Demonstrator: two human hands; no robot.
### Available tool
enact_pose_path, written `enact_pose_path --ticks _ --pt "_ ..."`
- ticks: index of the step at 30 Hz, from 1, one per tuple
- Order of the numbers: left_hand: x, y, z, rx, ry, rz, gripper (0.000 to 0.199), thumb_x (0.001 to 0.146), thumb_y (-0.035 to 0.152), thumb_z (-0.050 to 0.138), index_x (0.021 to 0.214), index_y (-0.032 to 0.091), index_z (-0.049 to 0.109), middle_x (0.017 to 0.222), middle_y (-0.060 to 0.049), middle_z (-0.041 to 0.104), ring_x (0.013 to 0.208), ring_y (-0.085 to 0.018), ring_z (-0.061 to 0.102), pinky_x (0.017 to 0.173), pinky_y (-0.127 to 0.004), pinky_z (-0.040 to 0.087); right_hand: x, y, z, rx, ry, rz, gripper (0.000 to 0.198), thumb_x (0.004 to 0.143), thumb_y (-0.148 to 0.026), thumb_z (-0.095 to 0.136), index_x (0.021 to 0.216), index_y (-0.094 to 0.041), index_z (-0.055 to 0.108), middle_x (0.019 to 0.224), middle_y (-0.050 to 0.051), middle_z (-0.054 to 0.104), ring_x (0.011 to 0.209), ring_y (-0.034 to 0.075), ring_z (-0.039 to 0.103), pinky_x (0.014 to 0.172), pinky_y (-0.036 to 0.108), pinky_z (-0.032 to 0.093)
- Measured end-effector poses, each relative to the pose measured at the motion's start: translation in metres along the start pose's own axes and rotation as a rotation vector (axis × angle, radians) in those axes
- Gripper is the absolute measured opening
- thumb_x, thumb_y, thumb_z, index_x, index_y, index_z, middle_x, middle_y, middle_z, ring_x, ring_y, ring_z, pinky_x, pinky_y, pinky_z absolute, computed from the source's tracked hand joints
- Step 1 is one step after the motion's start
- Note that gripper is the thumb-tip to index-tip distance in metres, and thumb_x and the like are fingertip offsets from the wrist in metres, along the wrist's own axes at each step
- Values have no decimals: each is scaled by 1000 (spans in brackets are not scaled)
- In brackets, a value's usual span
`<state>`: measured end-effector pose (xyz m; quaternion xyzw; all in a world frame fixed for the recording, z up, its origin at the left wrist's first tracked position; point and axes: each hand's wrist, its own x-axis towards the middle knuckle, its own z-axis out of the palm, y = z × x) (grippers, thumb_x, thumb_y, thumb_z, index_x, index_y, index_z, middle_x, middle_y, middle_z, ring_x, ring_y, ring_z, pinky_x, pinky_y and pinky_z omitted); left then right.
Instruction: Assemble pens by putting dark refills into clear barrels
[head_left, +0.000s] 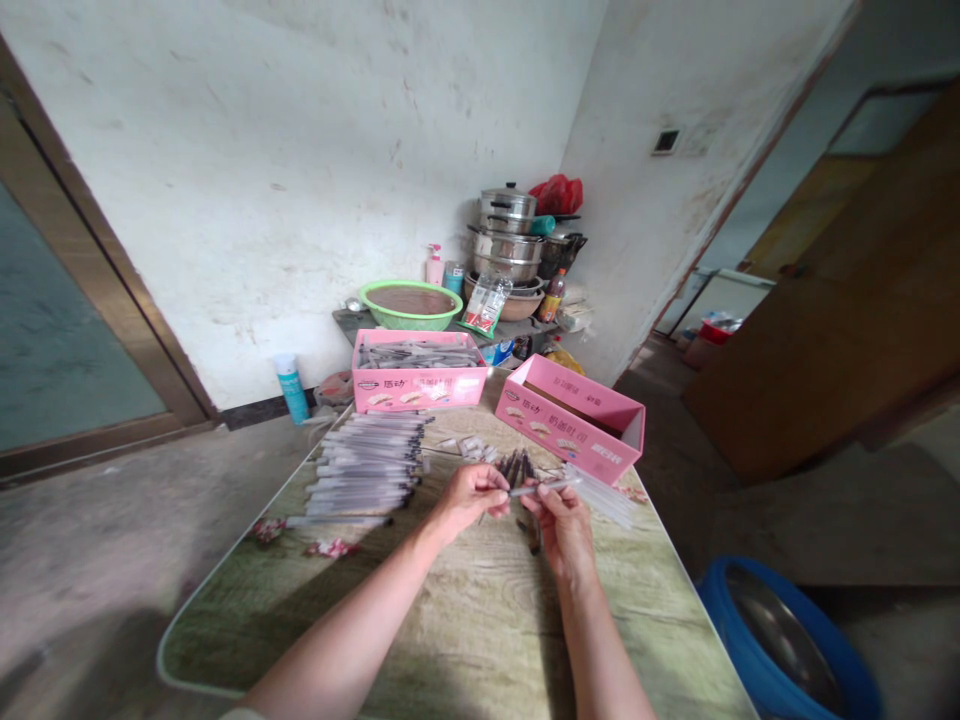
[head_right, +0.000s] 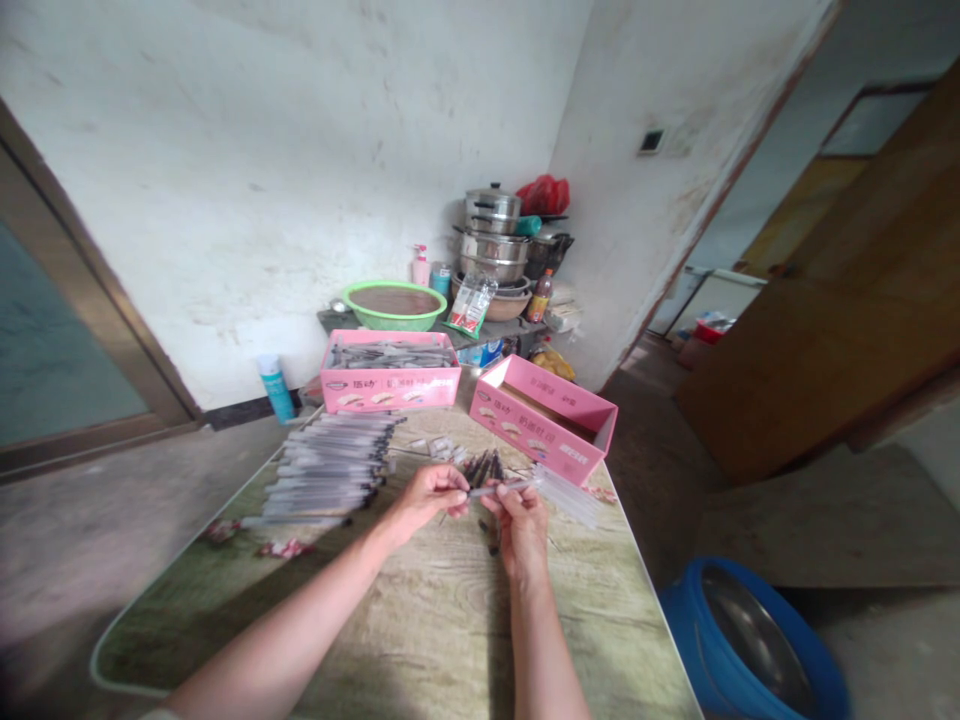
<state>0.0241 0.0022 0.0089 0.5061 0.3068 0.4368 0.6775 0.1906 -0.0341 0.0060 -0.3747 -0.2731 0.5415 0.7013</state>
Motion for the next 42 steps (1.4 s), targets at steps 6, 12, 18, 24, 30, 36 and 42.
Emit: enact_pose_path --ticks 6,12,18,24,30,36,42 --pt "0 5 -1 44 19 12 31 65 32 77 79 10 62 62 -4 65 55 -13 61 55 -24 48 1 0 0 0 19 -9 23 60 -20 87 73 -17 68 79 4 75 72 16 71 66 24 60" --pt "3 12 -8 107 94 48 26 66 32 75 77 11 63 61 -2 63 53 -12 58 53 -23 45 1 -3 -1 -8 61 -34 24 59 -22 87 73 -19 68 78 1 75 72 15 71 64 24 60" --pt "0 3 -5 258 -1 62 28 71 38 72 78 12 62 60 -2 62 51 -11 55 47 -21 40 -1 0 2 -7 33 -10 25 60 -21 87 74 -16 66 78 4 75 71 17 72 66 23 60" --pt "-2 7 -3 477 -11 103 36 86 45 51 67 16 57 59 -1 59 49 -12 55 49 -22 38 -2 -3 3 9 6 -24 27 59 -20 87 78 -17 67 81 4 75 77 17 72 68 23 60" --pt "-4 24 -25 1090 262 174 23 84 32 55 66 19 62 61 -4 62 63 -19 60 61 -27 37 0 -4 -1 5 60 -46 29 58 -20 88 77 -17 67 80 5 75 73 17 72 66 23 60" --pt "-7 25 -41 1352 323 -27 10 79 28 60 79 22 69 81 -8 70 79 -24 65 69 -30 40 1 -4 -5 -8 56 -67 22 62 -19 85 75 -18 67 80 4 75 72 16 72 65 24 61" --pt "-10 23 -17 1275 193 136 11 76 20 61 82 22 69 96 -7 69 84 -21 64 73 -28 42 2 -5 -6 -21 70 -79 23 62 -20 85 76 -18 68 79 3 75 70 16 72 64 24 61"
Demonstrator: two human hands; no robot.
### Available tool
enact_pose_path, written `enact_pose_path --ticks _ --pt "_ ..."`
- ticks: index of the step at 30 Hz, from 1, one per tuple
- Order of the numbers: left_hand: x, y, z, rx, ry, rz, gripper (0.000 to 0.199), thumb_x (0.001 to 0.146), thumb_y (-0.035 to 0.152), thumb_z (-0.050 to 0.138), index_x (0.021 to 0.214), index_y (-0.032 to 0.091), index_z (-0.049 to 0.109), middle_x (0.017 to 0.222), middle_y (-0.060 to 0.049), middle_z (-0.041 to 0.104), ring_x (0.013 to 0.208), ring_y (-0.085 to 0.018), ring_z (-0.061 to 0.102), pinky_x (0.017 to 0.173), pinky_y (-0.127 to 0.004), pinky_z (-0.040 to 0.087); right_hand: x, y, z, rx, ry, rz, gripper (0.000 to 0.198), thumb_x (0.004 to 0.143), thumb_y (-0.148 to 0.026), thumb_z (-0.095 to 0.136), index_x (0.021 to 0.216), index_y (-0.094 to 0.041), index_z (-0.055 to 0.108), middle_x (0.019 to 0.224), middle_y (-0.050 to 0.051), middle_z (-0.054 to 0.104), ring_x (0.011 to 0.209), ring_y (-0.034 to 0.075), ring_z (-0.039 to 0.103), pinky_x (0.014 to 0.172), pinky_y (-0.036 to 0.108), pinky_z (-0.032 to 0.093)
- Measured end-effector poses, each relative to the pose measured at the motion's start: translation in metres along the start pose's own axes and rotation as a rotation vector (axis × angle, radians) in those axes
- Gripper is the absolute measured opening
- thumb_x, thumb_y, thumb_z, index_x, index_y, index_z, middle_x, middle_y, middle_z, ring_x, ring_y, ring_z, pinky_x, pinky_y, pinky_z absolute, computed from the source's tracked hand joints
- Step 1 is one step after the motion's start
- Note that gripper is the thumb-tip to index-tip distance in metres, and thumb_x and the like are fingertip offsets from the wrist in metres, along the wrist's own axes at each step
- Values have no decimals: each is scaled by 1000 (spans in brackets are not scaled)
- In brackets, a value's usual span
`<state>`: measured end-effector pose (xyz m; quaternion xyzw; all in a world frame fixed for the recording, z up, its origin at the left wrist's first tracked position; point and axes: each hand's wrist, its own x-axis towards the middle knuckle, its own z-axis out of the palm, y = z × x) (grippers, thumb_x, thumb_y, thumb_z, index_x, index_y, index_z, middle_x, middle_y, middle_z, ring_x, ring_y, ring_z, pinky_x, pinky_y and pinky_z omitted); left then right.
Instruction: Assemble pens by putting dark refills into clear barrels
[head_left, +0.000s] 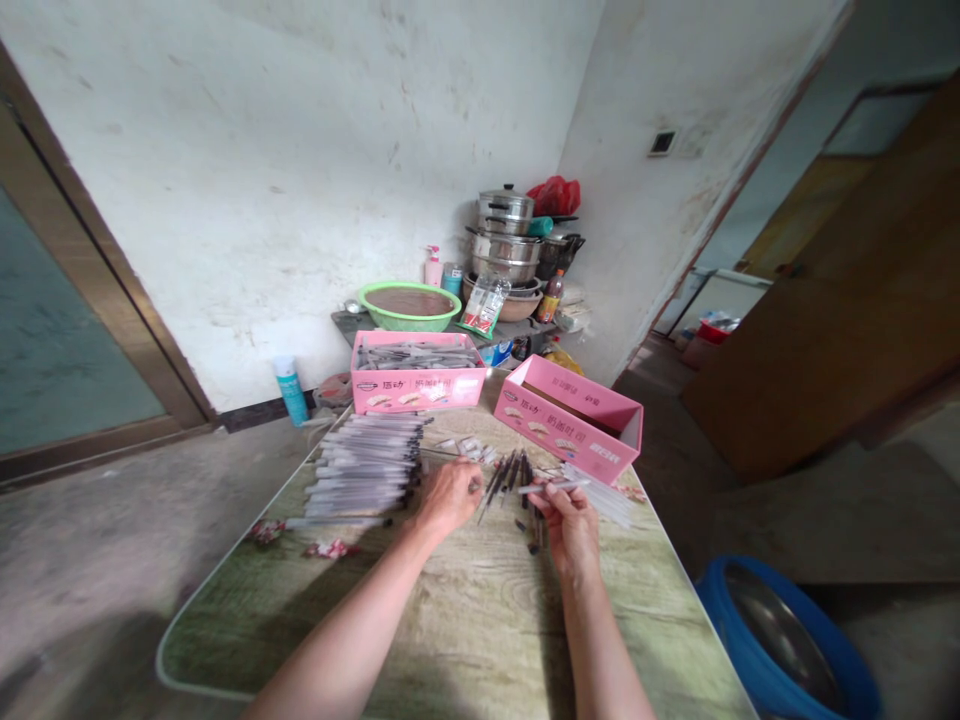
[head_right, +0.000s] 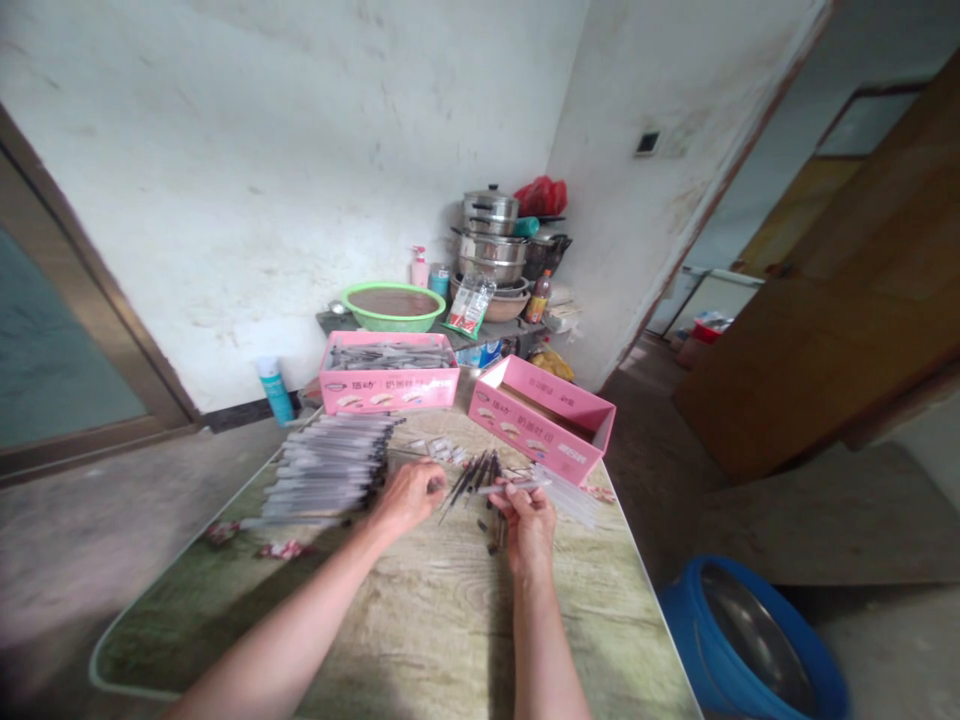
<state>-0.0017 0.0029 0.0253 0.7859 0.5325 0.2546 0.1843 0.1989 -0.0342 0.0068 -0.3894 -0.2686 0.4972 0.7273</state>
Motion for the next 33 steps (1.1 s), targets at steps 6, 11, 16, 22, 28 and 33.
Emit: enact_pose_path --ticks 6,11,16,22,28,33 --pt "-5 9 6 57 -60 -26 9 72 17 60 76 20 68 82 -9 69 78 -24 64 72 -30 41 0 -2 1 2 10 1 24 60 -20 86 76 -18 68 78 2 75 70 15 71 64 23 61" --pt "-5 8 6 154 -60 -72 15 78 23 57 83 16 70 87 -17 70 83 -29 66 74 -33 43 3 -3 -4 21 37 -30 23 60 -20 86 75 -17 68 77 2 74 69 15 71 63 24 62" --pt "-3 6 9 146 -66 -129 17 77 24 59 78 13 72 81 -21 69 80 -33 66 73 -36 44 7 -1 -11 39 85 -52 22 61 -19 85 75 -16 68 77 3 75 69 15 71 63 22 61" --pt "5 -10 1 -139 84 -110 12 77 23 59 71 18 68 66 -11 66 68 -25 64 67 -31 42 11 0 -16 79 146 -112 22 60 -17 85 69 -19 65 78 0 75 74 15 71 66 24 61" --pt "3 -16 4 -542 -72 20 9 80 26 57 75 20 62 56 0 58 50 -16 56 52 -24 36 14 -4 -22 82 210 -181 20 61 -17 82 70 -21 65 79 -3 74 77 14 71 68 24 61" --pt "1 -10 -3 -473 -62 129 8 80 20 55 74 20 61 59 1 57 56 -16 54 59 -25 35 14 -5 -24 95 230 -195 21 61 -16 82 71 -18 64 79 -1 74 79 16 71 70 25 61"
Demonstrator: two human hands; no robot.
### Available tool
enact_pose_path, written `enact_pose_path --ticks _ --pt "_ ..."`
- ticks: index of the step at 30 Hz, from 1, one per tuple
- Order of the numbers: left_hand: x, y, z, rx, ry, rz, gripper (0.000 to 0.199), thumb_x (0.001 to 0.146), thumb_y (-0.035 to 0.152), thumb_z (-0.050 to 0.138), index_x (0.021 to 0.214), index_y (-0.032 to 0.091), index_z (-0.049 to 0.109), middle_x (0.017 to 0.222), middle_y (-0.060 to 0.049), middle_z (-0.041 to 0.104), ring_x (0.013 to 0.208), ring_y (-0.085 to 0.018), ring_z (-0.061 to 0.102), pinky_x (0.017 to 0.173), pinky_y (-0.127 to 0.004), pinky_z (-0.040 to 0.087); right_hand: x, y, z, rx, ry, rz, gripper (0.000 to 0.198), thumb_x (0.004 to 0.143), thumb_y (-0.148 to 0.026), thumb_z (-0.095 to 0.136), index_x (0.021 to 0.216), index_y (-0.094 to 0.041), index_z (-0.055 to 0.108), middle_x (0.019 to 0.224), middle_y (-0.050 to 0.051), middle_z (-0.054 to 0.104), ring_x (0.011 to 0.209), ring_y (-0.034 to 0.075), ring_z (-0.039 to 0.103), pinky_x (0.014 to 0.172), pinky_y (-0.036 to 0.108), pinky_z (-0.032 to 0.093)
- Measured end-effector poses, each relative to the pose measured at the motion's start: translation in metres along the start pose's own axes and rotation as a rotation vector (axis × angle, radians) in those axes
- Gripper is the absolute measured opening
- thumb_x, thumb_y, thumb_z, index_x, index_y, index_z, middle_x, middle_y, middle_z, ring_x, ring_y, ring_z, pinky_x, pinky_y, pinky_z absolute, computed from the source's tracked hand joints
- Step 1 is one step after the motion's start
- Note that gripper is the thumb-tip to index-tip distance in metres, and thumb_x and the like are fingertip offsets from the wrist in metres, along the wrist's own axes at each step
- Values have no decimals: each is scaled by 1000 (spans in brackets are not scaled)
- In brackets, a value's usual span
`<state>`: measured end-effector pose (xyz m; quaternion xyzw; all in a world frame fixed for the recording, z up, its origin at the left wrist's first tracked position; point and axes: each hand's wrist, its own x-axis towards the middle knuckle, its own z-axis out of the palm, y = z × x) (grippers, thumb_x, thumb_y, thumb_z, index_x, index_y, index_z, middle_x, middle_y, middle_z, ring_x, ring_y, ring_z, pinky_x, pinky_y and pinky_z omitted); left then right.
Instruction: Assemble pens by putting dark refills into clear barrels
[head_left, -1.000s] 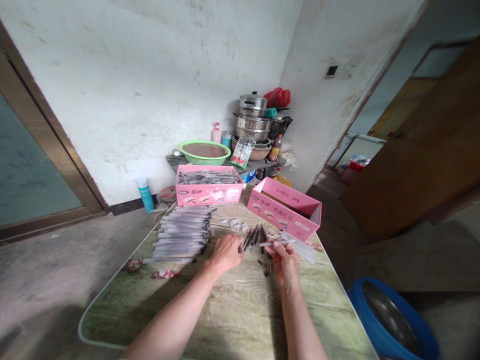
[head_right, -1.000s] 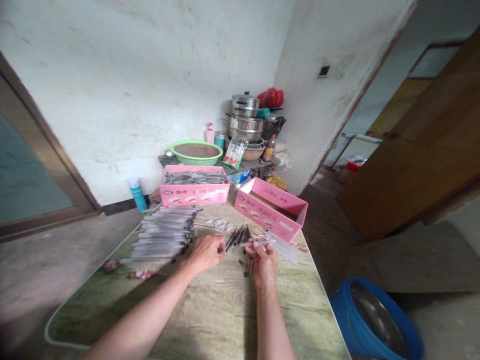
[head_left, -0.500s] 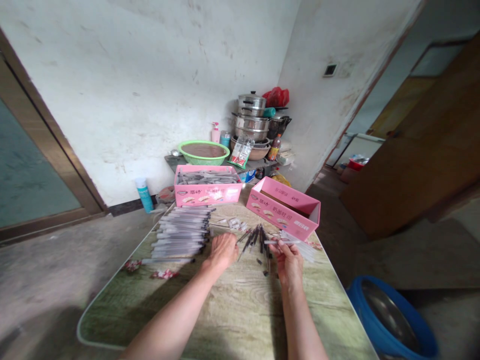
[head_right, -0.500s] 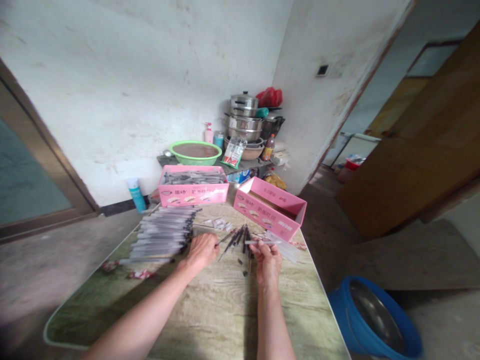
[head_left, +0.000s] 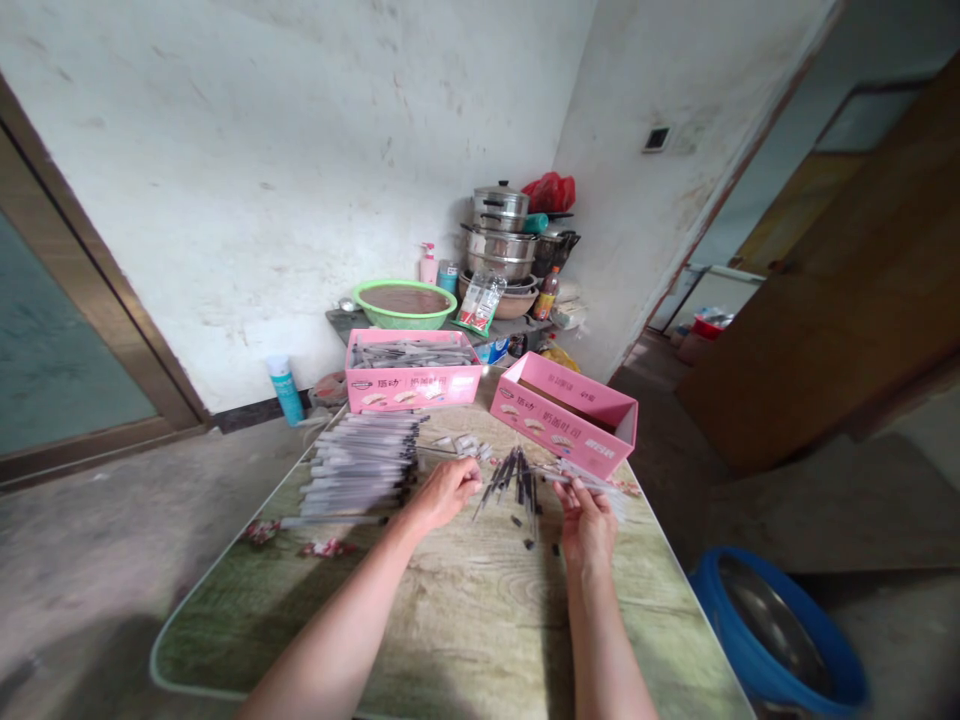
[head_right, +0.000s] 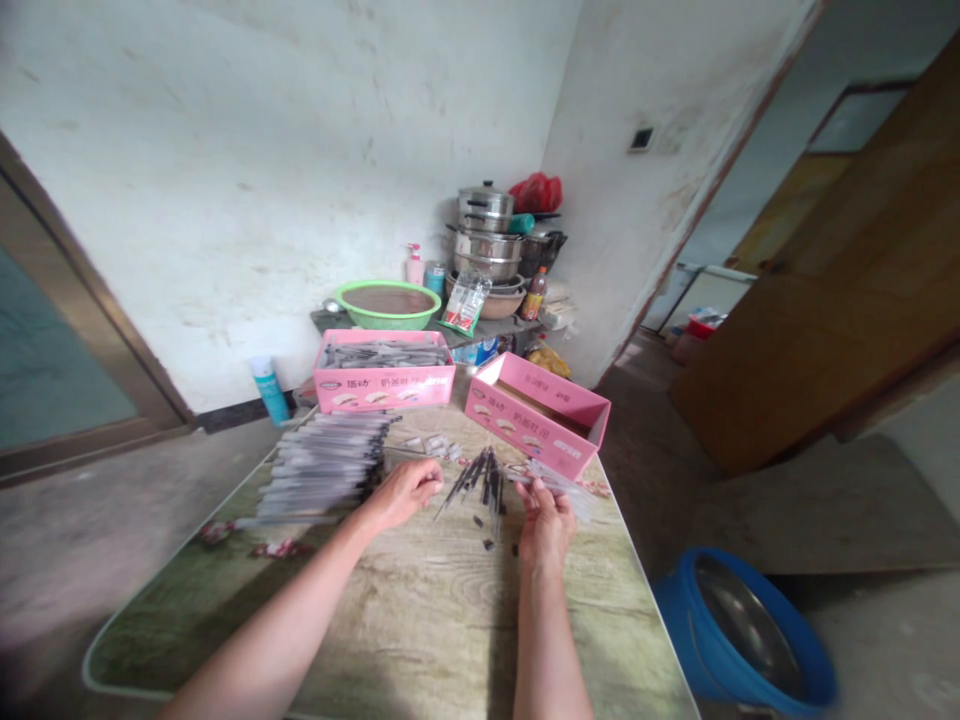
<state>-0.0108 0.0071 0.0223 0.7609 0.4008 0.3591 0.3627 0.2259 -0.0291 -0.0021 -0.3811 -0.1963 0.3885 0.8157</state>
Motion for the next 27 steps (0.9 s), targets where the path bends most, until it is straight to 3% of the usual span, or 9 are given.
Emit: enact_pose_path --ticks 7,15,21,27 --pt "1 -2 -2 76 -42 18 7 80 17 54 75 19 60 65 -1 60 60 -15 54 60 -24 33 0 -4 2 20 20 -7 26 59 -16 83 79 -18 66 80 -1 74 78 15 70 69 25 61" --pt "1 -1 -1 62 -59 32 8 80 15 53 76 18 59 64 0 59 59 -14 55 60 -24 35 -1 -4 3 5 -27 36 24 58 -18 85 70 -18 64 75 -1 74 72 14 70 67 24 61" --pt "2 -3 5 -94 -17 -14 15 78 11 49 81 18 61 62 -1 61 57 -16 59 59 -25 41 -6 -2 9 -52 -113 128 25 57 -20 87 72 -16 67 78 2 75 69 14 71 63 22 60" --pt "4 6 27 -406 -10 -98 3 77 18 56 79 18 56 63 -1 60 61 -18 65 56 -26 49 -21 4 21 -117 -256 255 28 57 -21 89 74 -15 68 79 6 76 66 16 72 62 22 61"
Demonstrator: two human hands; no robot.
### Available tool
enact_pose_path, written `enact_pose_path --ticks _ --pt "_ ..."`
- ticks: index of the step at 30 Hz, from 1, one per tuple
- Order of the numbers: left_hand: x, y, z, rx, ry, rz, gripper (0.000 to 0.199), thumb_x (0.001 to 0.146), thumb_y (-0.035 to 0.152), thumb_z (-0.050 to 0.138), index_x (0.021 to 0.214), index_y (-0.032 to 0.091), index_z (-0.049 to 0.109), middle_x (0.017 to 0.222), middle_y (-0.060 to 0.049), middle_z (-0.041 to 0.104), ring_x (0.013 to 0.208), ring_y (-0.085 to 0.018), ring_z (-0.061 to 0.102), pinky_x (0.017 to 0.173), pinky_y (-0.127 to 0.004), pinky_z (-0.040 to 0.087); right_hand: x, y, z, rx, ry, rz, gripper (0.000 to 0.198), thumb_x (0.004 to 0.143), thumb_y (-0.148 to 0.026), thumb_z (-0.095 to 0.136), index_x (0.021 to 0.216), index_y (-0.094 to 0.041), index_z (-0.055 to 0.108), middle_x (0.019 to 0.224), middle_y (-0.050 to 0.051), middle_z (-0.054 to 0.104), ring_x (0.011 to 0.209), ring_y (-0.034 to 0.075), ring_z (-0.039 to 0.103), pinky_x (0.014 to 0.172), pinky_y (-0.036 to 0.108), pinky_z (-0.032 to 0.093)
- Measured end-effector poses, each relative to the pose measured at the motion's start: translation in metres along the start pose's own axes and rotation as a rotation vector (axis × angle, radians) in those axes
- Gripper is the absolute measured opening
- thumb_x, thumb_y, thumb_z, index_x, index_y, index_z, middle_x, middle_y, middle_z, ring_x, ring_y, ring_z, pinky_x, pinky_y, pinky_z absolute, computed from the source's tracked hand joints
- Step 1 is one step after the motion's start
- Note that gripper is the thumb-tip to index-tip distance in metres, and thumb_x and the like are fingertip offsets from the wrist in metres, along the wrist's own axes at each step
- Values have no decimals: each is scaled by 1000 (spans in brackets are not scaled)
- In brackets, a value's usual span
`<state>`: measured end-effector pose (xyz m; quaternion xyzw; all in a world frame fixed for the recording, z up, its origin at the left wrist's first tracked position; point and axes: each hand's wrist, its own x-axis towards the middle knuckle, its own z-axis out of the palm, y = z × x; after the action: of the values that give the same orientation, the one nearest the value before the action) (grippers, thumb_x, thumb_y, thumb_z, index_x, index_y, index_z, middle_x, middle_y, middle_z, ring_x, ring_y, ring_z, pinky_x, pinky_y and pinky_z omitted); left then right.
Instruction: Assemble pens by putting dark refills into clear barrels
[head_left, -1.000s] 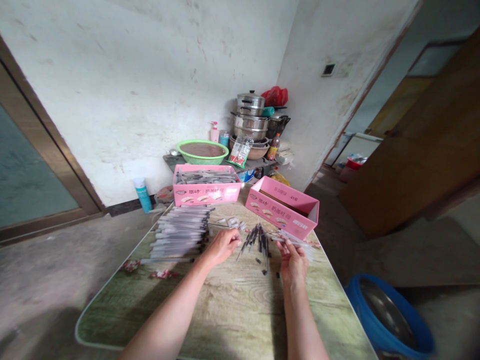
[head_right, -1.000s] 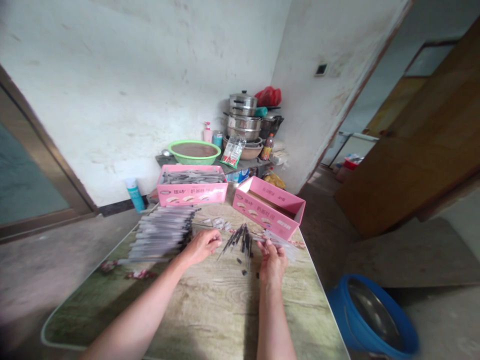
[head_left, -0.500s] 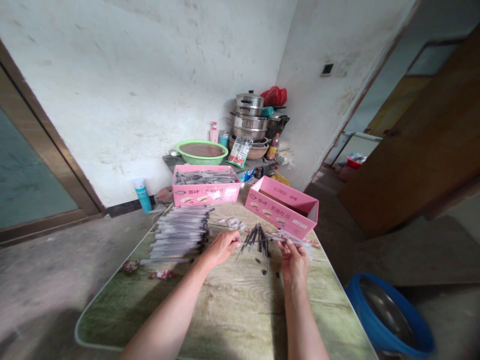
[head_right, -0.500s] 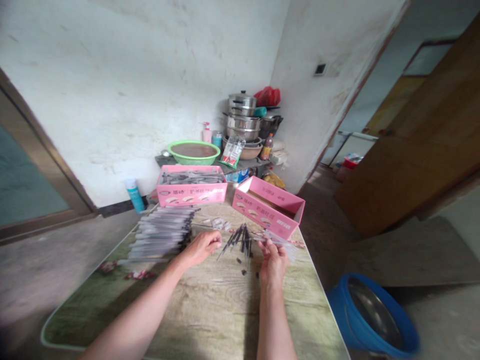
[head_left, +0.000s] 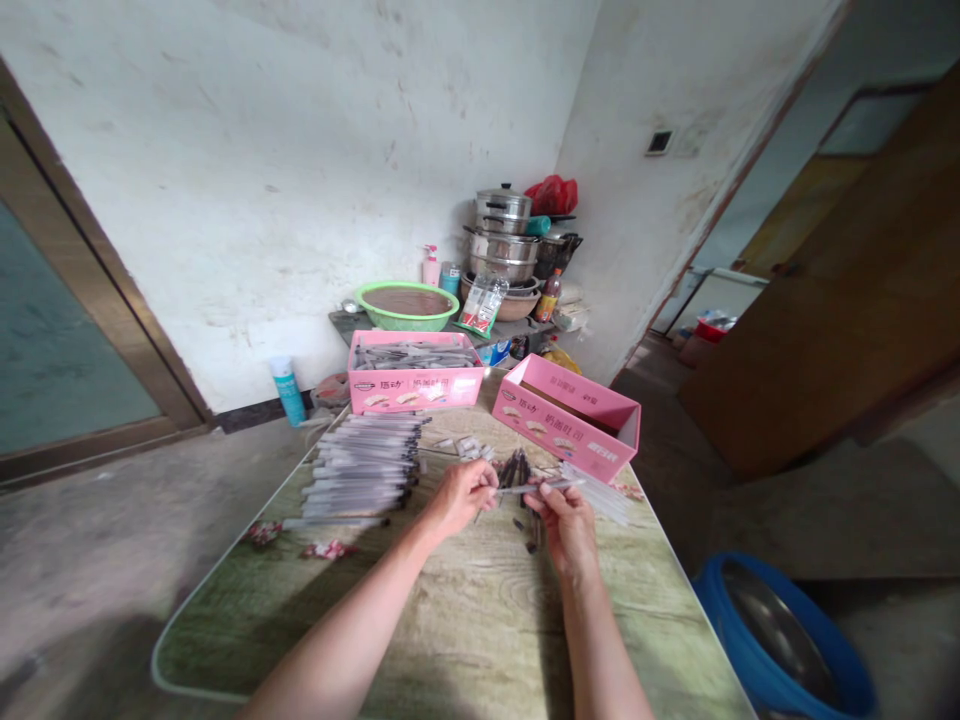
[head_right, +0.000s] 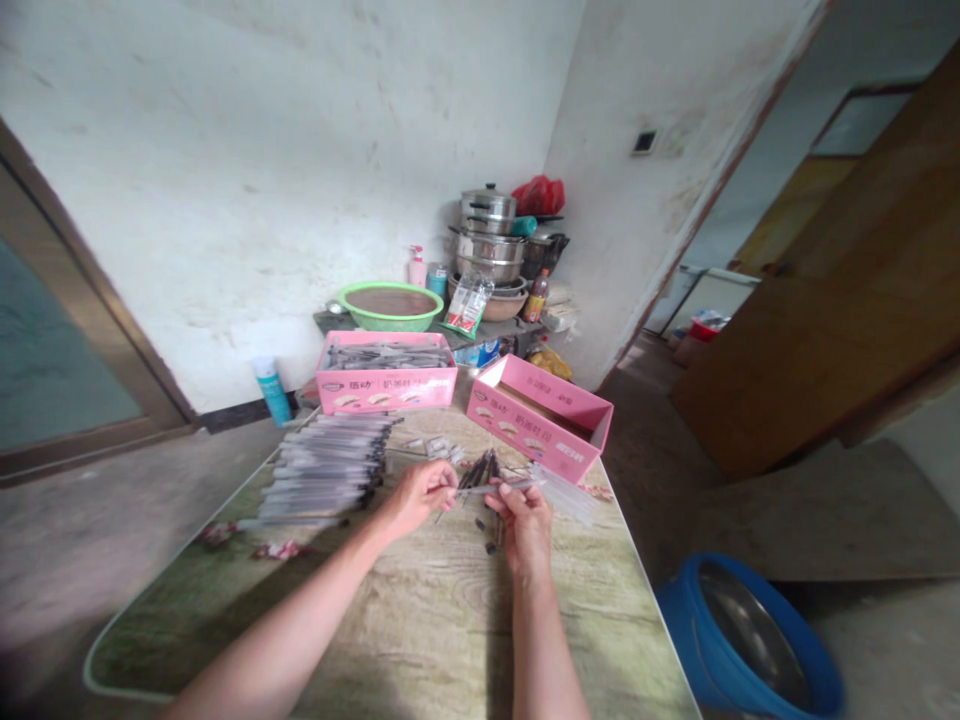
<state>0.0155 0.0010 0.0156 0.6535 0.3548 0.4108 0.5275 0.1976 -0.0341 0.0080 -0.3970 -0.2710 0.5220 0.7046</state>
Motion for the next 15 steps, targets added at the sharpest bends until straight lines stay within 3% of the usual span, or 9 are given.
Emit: enact_pose_path --ticks 4,7,10,12,15 --pt "3 0 3 -44 30 0 6 76 20 59 81 18 56 63 0 62 60 -18 66 55 -25 50 -2 4 3 -4 -57 67 27 58 -21 89 75 -15 68 79 6 76 65 17 72 60 24 61" --pt "5 1 -21 70 211 65 11 80 23 57 90 18 60 75 -3 67 67 -16 67 60 -25 50 2 2 -4 73 1 67 25 59 -20 88 74 -17 69 80 4 76 68 16 73 64 24 61" --pt "4 3 -53 340 418 96 14 83 23 55 93 18 65 81 -4 70 71 -15 66 67 -25 49 7 -1 -12 166 56 59 21 60 -18 86 72 -17 70 80 3 77 70 15 73 68 24 61" --pt "2 4 -66 535 396 82 13 81 18 58 87 18 69 82 -4 71 74 -16 65 70 -25 47 8 -2 -16 211 81 59 19 59 -17 86 70 -17 70 78 2 76 68 15 72 68 24 61" --pt "0 2 -64 753 239 34 9 77 19 64 81 19 72 80 -5 72 75 -17 65 71 -26 44 9 -2 -16 230 93 58 18 59 -15 85 68 -17 69 75 1 76 66 15 72 68 25 61"
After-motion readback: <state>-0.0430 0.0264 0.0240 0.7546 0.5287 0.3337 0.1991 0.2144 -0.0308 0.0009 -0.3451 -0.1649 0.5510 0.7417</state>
